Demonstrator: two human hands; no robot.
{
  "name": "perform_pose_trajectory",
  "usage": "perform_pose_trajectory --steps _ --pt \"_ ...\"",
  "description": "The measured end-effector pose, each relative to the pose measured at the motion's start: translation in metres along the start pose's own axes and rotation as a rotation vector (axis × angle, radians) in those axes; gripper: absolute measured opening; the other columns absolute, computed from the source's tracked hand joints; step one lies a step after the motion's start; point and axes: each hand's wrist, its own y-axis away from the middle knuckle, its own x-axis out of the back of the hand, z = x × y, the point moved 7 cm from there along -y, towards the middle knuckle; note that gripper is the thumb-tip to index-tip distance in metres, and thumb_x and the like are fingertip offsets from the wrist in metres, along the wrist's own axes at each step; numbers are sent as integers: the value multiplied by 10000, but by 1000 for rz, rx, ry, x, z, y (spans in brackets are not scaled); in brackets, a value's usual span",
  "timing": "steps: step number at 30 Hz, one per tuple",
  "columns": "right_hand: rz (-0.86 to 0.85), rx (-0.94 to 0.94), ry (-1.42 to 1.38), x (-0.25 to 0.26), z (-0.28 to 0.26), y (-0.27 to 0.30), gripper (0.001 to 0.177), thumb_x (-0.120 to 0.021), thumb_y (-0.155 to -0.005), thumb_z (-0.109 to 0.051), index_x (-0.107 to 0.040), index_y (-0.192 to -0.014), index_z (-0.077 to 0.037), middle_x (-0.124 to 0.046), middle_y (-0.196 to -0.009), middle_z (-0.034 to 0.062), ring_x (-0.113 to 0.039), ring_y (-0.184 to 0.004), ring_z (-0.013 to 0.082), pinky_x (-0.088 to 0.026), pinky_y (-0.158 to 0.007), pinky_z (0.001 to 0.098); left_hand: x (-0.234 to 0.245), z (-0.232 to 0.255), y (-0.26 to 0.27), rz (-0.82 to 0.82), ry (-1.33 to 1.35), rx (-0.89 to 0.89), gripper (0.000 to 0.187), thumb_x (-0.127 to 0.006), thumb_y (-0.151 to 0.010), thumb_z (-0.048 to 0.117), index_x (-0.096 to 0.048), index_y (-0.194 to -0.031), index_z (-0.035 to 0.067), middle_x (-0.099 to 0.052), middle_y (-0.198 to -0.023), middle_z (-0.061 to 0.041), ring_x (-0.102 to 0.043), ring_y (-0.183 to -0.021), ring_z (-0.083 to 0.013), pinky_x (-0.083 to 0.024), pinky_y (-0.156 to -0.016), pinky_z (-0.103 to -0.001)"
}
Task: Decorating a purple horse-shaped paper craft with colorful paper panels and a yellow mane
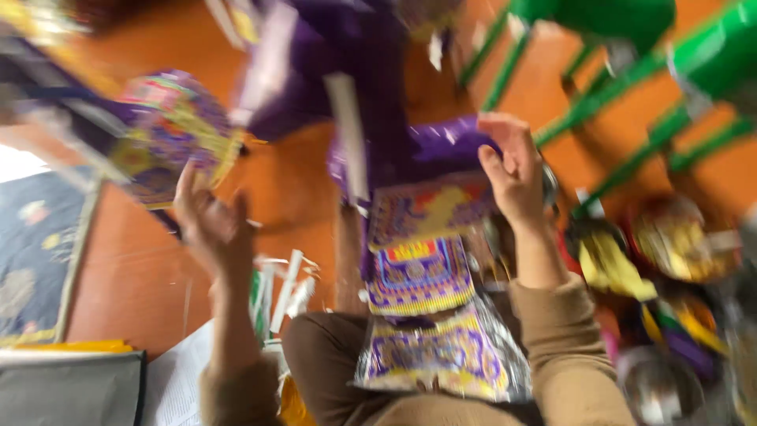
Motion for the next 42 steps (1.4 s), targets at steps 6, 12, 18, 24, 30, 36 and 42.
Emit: perform_pose_trajectory --steps 6,12,18,24,30,36,42 --pt "178 -708 593 206 183 223 156 -648 -926 -121 -664 -1078 -88 -683 -977 47 -628 -876 132 -491 -816 250 -1 -189 145 -1119 -983 125 568 -553 -873 543 -535 -1316 188 -702 -886 -187 -677 -856 -409 -523 -721 -510" --pt "468 -813 873 314 209 396 218 -675 -745 -126 -728 -953 -84 -701 -856 57 -628 -743 158 -498 -709 274 -51 -273 273 -1345 -745 523 767 -479 -867 517 -318 -1520 147 -490 -1431 -191 -484 -1275 -405 -401 -988 -529" --pt "606 -1072 782 316 170 396 43 -648 -826 -77 -683 -814 -100 -641 -631 27 -590 -549 102 -461 -553 255 -93 -215 268 -1108 -655 197 698 -557 -863 410 -412 -1461 82 -421 -1458 -213 -364 -1360 -381 -270 -986 -678" --pt "267 -1197 1020 319 176 429 81 -679 -778 -129 -743 -823 -106 -731 -788 62 -679 -734 234 -507 -685 374 -114 -175 291 -1231 -366 248 523 -561 -924 262 -495 -1380 15 -544 -1374 -197 -462 -1287 -372 -369 -1036 -492" --pt "447 -1107 1034 360 150 502 67 -698 -761 -108 -735 -765 -52 -714 -777 58 -649 -713 178 -490 -698 327 -133 -103 310 -1479 -353 342 523 -514 -926 333 -464 -1413 147 -598 -1271 -183 -588 -1188 -312 -584 -807 -508" --pt "527 -1485 1165 398 116 573 105 -742 -815 -216 -747 -758 -128 -695 -711 87 -633 -651 283 -468 -620 416 -144 -113 334 -1606 -480 359 547 -501 -926 382 -450 -1432 180 -546 -1401 -63 -532 -1273 -279 -487 -960 -475" --pt "305 -1599 1369 359 144 578 260 -692 -888 -138 -654 -1086 26 -612 -997 244 -619 -888 455 -521 -698 549 -153 -84 328 -1589 -364 262 531 -509 -920 365 -449 -1417 191 -536 -1414 -81 -535 -1268 -318 -509 -914 -503"
